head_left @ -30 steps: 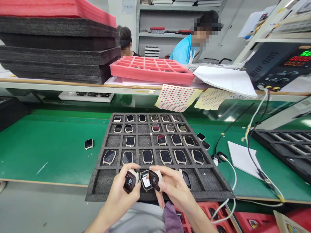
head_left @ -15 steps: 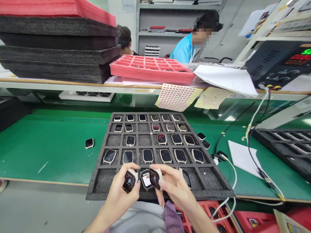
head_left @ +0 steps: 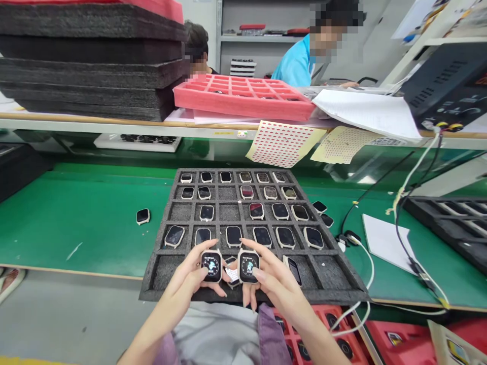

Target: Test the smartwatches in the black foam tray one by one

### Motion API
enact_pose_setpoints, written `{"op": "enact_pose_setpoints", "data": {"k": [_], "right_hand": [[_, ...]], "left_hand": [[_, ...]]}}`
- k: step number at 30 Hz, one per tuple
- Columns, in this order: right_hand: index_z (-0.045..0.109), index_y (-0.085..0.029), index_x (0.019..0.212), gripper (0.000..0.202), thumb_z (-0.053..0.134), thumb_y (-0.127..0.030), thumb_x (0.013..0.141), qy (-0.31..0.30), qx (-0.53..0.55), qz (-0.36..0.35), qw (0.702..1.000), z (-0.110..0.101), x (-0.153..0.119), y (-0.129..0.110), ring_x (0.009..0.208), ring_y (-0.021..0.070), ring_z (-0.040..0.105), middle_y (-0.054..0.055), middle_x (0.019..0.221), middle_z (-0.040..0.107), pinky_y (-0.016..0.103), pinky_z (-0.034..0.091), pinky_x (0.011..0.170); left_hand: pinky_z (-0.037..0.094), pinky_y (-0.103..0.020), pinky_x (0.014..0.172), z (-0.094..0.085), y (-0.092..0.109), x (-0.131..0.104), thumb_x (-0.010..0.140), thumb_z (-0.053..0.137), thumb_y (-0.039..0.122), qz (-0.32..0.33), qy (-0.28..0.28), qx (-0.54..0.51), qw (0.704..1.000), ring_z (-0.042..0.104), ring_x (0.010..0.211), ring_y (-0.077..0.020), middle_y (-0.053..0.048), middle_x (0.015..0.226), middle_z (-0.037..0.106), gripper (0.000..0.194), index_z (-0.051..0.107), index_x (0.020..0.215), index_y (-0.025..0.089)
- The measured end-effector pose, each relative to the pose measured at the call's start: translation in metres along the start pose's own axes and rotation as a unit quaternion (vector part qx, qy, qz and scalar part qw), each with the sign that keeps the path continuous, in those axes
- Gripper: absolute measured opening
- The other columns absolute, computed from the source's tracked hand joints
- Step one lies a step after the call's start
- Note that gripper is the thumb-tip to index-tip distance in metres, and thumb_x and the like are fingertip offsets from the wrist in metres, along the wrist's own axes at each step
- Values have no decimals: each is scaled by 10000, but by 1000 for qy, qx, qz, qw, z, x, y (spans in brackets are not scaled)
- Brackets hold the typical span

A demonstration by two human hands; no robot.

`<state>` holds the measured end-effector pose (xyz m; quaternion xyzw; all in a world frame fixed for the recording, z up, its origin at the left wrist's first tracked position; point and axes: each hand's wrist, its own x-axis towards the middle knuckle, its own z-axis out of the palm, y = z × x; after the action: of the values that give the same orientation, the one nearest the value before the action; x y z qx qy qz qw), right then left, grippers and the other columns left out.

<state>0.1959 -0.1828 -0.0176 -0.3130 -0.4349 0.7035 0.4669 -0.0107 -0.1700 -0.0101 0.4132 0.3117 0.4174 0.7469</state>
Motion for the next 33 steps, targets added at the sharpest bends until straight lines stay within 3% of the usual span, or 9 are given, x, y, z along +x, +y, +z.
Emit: {"op": "enact_pose_setpoints", "data": {"k": [9, 20, 23, 26, 29, 31, 33], "right_hand": [[423, -204, 1321, 416, 531, -279, 927, 23, -13, -17, 999, 0, 1, 4, 509, 149, 654, 77, 860, 670, 191, 468, 382], [466, -220, 1277, 368, 561, -260, 924, 56, -68, -36, 995, 2, -2, 7, 450, 93, 622, 57, 865, 663, 145, 460, 372], [425, -251, 1313, 437, 589, -258, 909, 16, -74, -24, 997, 3, -7, 0, 542, 108, 650, 69, 955, 641, 158, 491, 418], [296, -287, 1395, 678, 678, -203, 840, -36, -89, -11, 995, 3, -14, -12, 718, 160, 676, 89, 1064, 607, 224, 558, 553], [221, -283, 1421, 704, 635, -170, 864, -36, -145, 25, 988, -3, -28, -25, 765, 190, 688, 97, 1045, 622, 261, 581, 590], [284, -269, 1389, 616, 616, -197, 875, -18, -220, 52, 974, -14, -40, -36, 800, 220, 692, 103, 1045, 632, 298, 595, 615], [416, -253, 1299, 535, 673, -238, 830, 18, -339, 44, 940, -32, -53, -48, 885, 257, 673, 105, 1060, 635, 357, 590, 720]], "left_hand": [[530, -312, 765, 4, -1, -3, 930, 423, 276, -7, 16, 94, 995, 627, 826, -184, -89, 1041, 622, 394, 420, 1318, 209], [515, -326, 798, -4, -10, -3, 942, 407, 290, -1, -11, 138, 990, 643, 780, -173, -71, 1058, 635, 394, 385, 1332, 238], [526, -321, 792, -2, -8, -4, 943, 404, 278, 7, -7, 141, 990, 637, 781, -167, -62, 1068, 617, 389, 378, 1330, 250], [543, -322, 778, 0, -5, -5, 940, 404, 251, 22, 6, 136, 990, 621, 826, -173, -54, 1083, 581, 390, 370, 1328, 270], [554, -328, 754, 0, -4, -5, 935, 407, 228, 39, 5, 123, 992, 594, 919, -204, -67, 1084, 564, 390, 374, 1322, 265], [559, -333, 735, -3, -6, -3, 933, 411, 224, 48, -5, 112, 993, 588, 945, -221, -79, 1076, 564, 393, 373, 1322, 255], [564, -340, 722, -6, -8, -2, 929, 423, 230, 51, -16, 102, 993, 589, 956, -234, -89, 1073, 564, 396, 375, 1322, 246]]}}
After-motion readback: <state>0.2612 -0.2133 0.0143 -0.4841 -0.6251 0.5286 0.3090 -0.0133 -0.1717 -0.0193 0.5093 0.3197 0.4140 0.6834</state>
